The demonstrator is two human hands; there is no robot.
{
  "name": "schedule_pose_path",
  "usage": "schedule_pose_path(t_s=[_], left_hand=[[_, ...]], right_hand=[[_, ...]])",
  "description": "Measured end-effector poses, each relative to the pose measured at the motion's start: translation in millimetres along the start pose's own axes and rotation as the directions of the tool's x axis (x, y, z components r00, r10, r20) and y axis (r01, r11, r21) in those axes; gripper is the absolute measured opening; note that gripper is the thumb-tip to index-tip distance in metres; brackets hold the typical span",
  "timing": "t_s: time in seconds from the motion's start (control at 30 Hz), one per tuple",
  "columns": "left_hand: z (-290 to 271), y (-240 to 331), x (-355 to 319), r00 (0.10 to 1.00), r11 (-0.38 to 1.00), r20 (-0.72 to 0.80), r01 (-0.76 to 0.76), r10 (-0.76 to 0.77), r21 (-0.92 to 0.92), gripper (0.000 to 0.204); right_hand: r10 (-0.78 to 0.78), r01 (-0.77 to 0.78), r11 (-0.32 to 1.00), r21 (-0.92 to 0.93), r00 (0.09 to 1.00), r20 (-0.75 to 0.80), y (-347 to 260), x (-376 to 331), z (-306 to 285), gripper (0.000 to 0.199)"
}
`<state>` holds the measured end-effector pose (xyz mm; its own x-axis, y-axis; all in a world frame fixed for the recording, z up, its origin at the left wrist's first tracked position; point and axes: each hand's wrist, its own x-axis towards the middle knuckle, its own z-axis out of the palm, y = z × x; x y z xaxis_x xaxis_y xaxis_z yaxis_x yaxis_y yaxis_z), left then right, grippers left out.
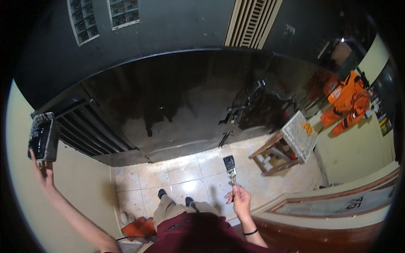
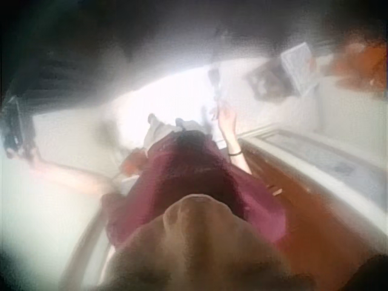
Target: The person paints the bottom edge and lower surface of a black metal gate using a paintbrush dipped into a black container of paint.
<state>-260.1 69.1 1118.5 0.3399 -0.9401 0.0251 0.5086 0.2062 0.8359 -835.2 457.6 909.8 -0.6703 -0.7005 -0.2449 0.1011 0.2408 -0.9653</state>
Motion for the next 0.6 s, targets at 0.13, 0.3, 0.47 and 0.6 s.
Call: schedule_pose_path(t_s=[0.13, 0.3, 0.47, 0.6], left_hand=[[1, 40, -13, 0.998, 0.998, 0.026, 0.062, -0.061, -0.013, 0.051], [-16, 27, -61, 0.99, 0.994, 0.099, 0.104, -0.105, 0.015, 0.039], [-21, -15, -122, 0.968, 0.964, 0.051, 0.248, -0.244, -0.099, 0.041], [-17, -67, -125, 0.931, 0.922, 0.075, 0.363, -0.356, -0.134, 0.047]], right_hand=[[-0.011, 0.009, 0.998, 0.057, 0.999, 0.037, -7, -1, -1, 0.04], [-0.009, 0.001, 0.997, 0.083, 0.994, 0.104, -23, -6, 14, 0.038], [0.003, -0.034, 0.99, 0.138, 0.976, 0.219, -43, -2, 39, 0.031], [-0.08, 0.045, 0.992, 0.119, 0.946, 0.313, -52, 8, 65, 0.032]])
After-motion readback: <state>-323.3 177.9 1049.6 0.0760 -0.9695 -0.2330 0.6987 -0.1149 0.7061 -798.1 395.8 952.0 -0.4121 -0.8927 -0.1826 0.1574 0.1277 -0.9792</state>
